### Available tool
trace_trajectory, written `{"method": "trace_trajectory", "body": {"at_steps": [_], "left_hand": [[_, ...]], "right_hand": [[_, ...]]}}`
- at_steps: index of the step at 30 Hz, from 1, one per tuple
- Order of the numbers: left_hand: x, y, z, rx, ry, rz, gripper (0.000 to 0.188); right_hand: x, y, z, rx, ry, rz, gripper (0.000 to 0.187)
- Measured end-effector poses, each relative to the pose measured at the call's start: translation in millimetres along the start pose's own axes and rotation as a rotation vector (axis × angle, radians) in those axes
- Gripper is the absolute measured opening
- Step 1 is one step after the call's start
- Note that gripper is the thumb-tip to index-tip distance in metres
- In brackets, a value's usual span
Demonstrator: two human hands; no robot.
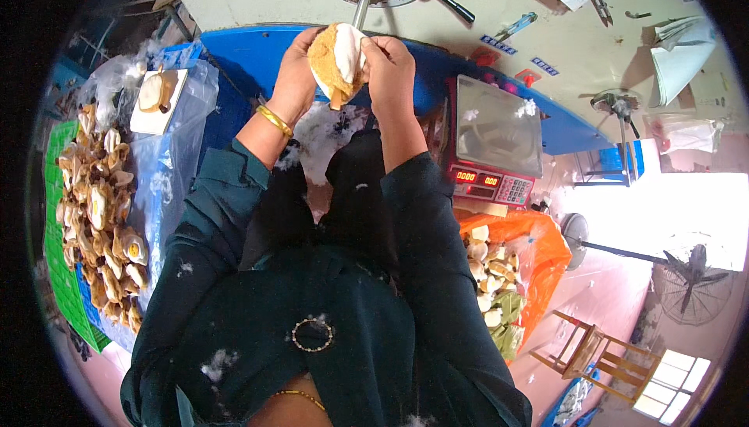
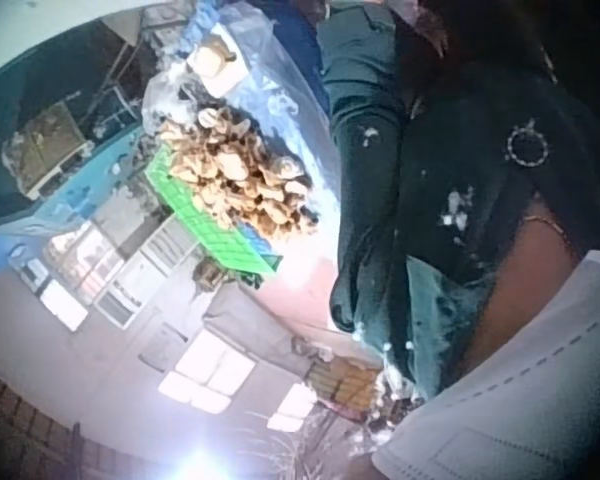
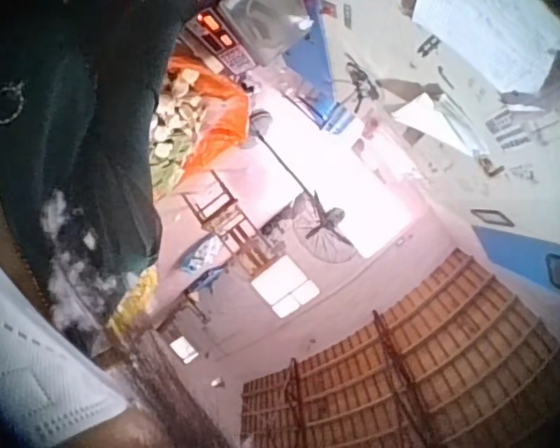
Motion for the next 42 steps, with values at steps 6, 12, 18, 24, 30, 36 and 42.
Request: {"method": "trace_trajectory", "body": {"at_steps": [6,12,18,24,30,36,42], "left_hand": [[-38,50,39,-0.151,-0.409,-0.079,0.044],[-31,8,30,-0.067,-0.499,0.043,0.030],[-32,38,26,-0.110,-0.462,0.088,0.039],[-37,69,14,-0.221,-0.576,0.106,0.040],[-40,80,16,-0.200,-0.522,0.078,0.047],[-3,63,8,0.185,0.157,0.229,0.042],[-3,35,24,0.133,0.089,0.192,0.042]], "right_hand": [[7,-5,2,0.009,0.113,0.093,0.020],[0,-43,-19,0.199,0.269,0.255,0.019],[0,-20,-11,0.322,0.153,0.237,0.012],[9,-3,8,0.367,0.111,0.107,0.008],[15,12,0,0.423,0.203,0.130,0.004],[0,43,-34,0.446,0.238,0.225,0.015],[-22,36,-21,-0.057,0.252,0.021,0.044]]}}
Point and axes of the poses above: each hand's wrist, its own y-axis away from the middle knuckle, its own x-axis out of the back of the hand, z = x × y, the point moved 8 cm from there along -y, towards the middle knuckle, and after that the axes turned 15 degrees about y, right-handed, at the moved point
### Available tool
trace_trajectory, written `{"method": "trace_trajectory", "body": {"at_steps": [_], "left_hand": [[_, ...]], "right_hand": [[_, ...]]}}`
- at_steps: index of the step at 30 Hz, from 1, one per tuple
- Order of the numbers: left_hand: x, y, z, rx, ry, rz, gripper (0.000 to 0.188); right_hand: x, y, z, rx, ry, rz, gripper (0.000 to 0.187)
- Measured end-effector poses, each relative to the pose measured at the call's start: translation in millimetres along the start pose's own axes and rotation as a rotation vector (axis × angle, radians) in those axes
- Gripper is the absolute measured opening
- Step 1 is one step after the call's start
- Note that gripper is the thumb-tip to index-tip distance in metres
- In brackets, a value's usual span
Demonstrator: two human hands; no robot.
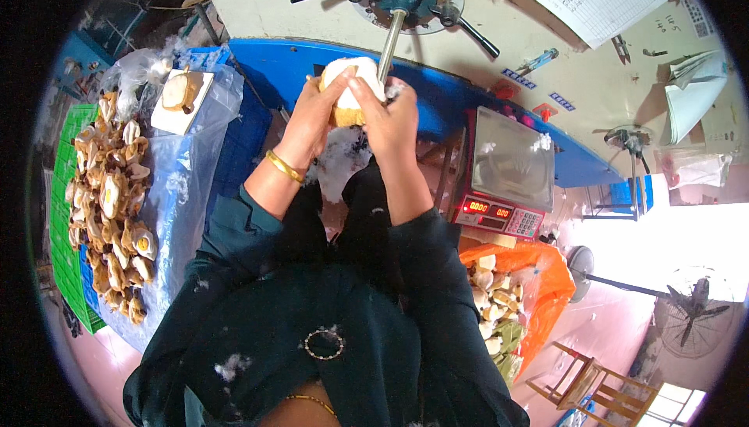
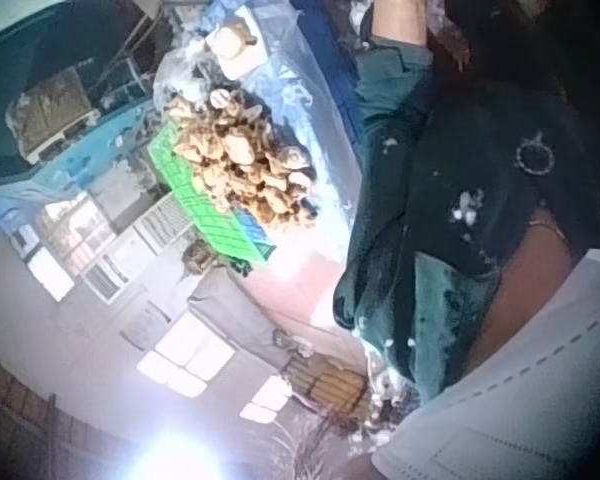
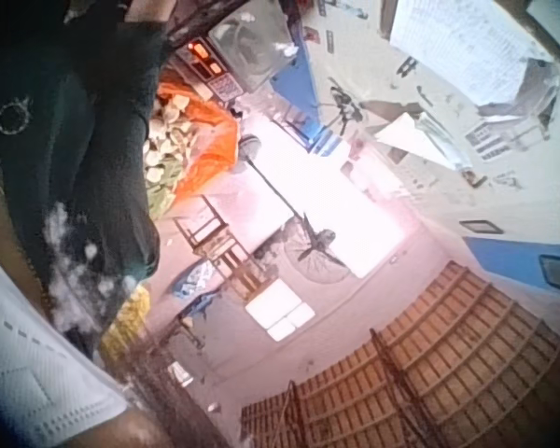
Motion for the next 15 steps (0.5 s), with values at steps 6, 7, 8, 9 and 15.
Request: {"method": "trace_trajectory", "body": {"at_steps": [6,7,8,9,15], "left_hand": [[0,-22,-5,0.010,0.077,-0.098,0.038],[-1,-19,-3,-0.020,0.062,-0.089,0.038],[0,-11,-4,-0.034,0.031,-0.050,0.039],[3,-9,-4,-0.065,-0.013,-0.013,0.040],[3,12,-6,-0.205,-0.076,0.027,0.037]], "right_hand": [[-20,-19,4,0.056,-0.287,-0.010,0.039],[-20,-18,6,0.054,-0.329,-0.014,0.040],[-20,-15,9,0.040,-0.357,-0.050,0.040],[-20,-11,7,0.037,-0.365,-0.059,0.039],[-14,1,7,-0.027,-0.443,-0.222,0.038]]}}
Point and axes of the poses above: each hand's wrist, its own y-axis away from the middle knuckle, its own x-axis out of the back of the hand, z = x × y, the point moved 8 cm from there along -y, towards the middle knuckle, and after that the axes turned 15 degrees about y, right-handed, at the moved point
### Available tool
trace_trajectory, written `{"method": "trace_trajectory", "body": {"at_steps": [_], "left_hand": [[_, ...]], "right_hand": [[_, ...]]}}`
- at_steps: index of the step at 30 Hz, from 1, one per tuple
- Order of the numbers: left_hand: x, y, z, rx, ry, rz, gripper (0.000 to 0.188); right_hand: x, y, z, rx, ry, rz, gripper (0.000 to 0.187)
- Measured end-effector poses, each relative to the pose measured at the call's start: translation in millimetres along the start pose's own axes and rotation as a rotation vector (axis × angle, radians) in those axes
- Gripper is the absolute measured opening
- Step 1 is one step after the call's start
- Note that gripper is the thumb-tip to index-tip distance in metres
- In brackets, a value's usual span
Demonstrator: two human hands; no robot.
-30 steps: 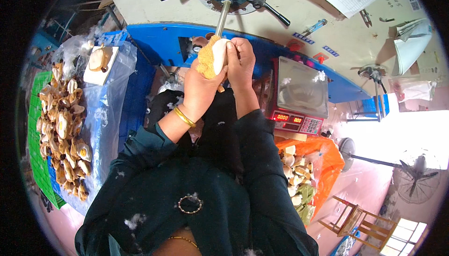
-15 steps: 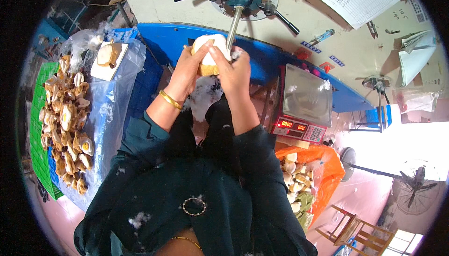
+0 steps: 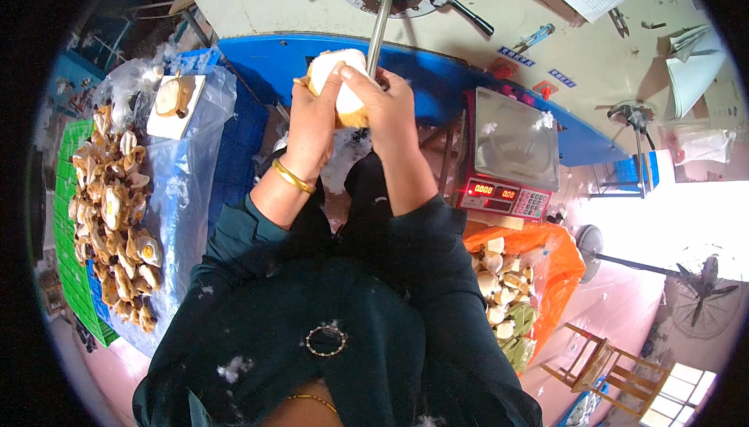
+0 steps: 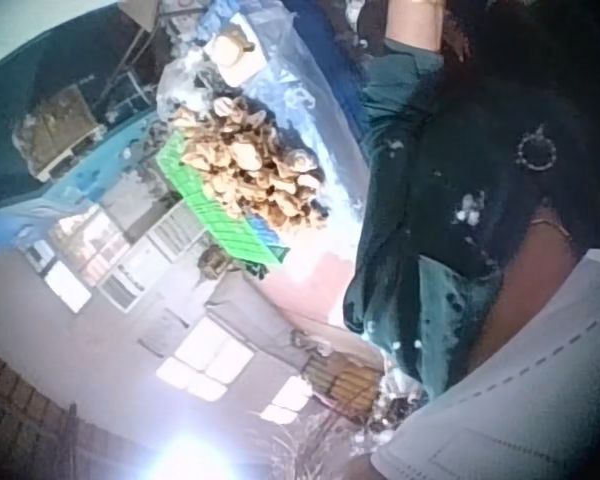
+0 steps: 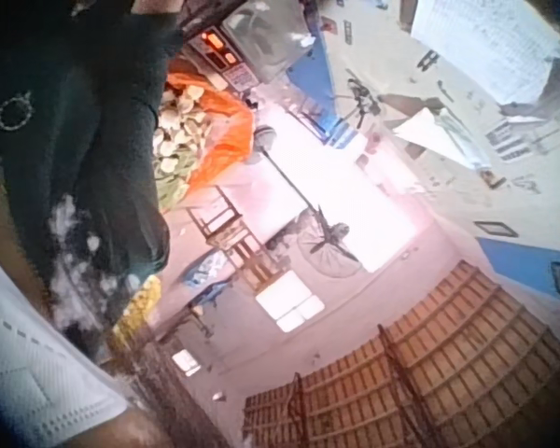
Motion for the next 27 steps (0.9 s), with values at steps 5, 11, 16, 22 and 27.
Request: {"method": "trace_trajectory", "body": {"at_steps": [5,11,16,22,27], "left_hand": [[-9,15,-5,0.044,0.122,-0.042,0.042],[-1,27,-22,0.048,0.004,0.048,0.042],[-5,43,-13,0.282,0.009,-0.070,0.044],[-6,42,-7,0.633,-0.093,-0.196,0.051],[3,69,4,0.546,-0.063,-0.237,0.042]], "right_hand": [[20,5,5,-0.164,0.084,0.033,0.046],[32,13,15,-0.085,-0.016,0.022,0.050],[25,29,15,0.045,-0.005,0.047,0.037],[35,9,11,-0.089,0.212,-0.160,0.042],[25,30,2,-0.027,0.233,-0.315,0.044]]}}
Point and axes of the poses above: each hand's wrist, its own y-axis away from the middle knuckle, its own x-axis out of the back of the hand, z = x × y, the point moved 8 cm from there along -y, towards the middle knuckle, and after that the axes turned 15 degrees about y, right-handed, at the moved point
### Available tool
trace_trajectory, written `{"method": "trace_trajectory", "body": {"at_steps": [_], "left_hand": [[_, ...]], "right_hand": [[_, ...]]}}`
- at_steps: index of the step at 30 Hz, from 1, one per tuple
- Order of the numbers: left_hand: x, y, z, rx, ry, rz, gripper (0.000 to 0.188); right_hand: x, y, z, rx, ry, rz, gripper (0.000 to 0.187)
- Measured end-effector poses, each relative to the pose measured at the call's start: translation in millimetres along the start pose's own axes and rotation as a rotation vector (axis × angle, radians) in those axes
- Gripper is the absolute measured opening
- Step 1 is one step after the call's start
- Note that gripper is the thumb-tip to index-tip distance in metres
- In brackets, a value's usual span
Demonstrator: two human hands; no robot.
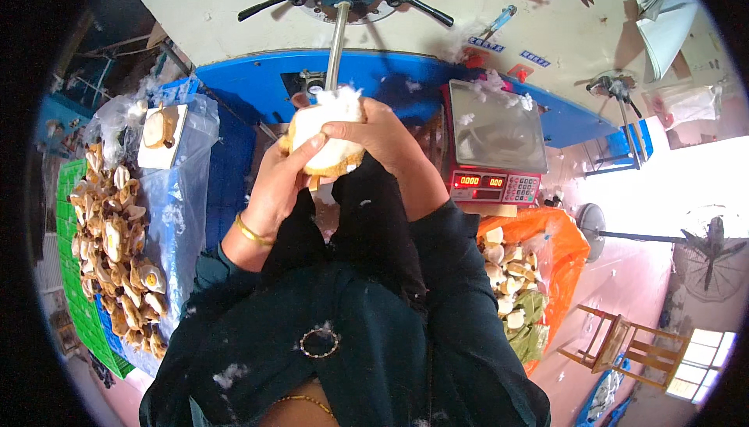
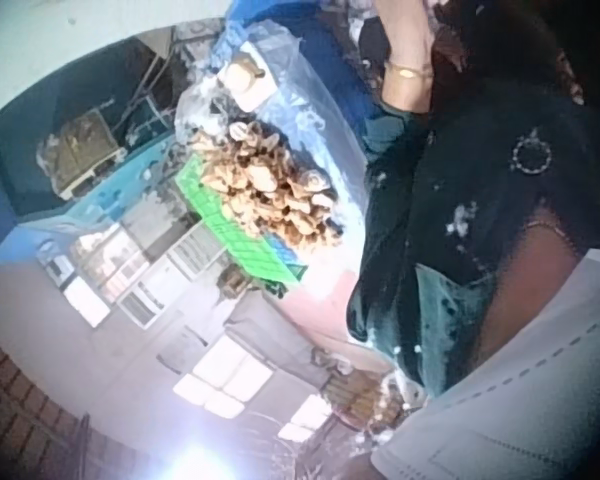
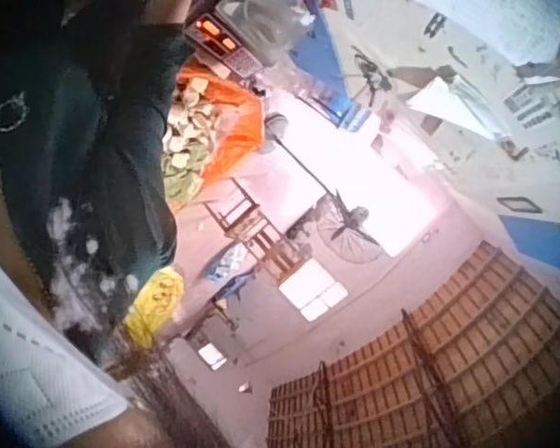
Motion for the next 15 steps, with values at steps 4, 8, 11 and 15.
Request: {"method": "trace_trajectory", "body": {"at_steps": [4,8,11,15], "left_hand": [[-3,-4,0,-0.098,0.108,0.064,0.036],[-21,-31,3,-0.169,0.093,0.043,0.035],[-28,-48,-11,-0.194,0.094,0.024,0.037],[-37,-27,-7,-0.106,0.122,0.097,0.041]], "right_hand": [[-3,-5,-11,-0.050,-0.011,-0.009,0.042],[25,-25,12,-0.117,-0.120,0.189,0.039],[39,-36,31,-0.145,-0.213,0.191,0.039],[45,-31,18,-0.137,0.117,0.200,0.041]]}}
Point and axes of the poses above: each hand's wrist, its own y-axis away from the middle knuckle, its own x-axis out of the back of the hand, z = x × y, the point moved 8 cm from there along -y, towards the middle knuckle, and after that the axes turned 15 degrees about y, right-handed, at the moved point
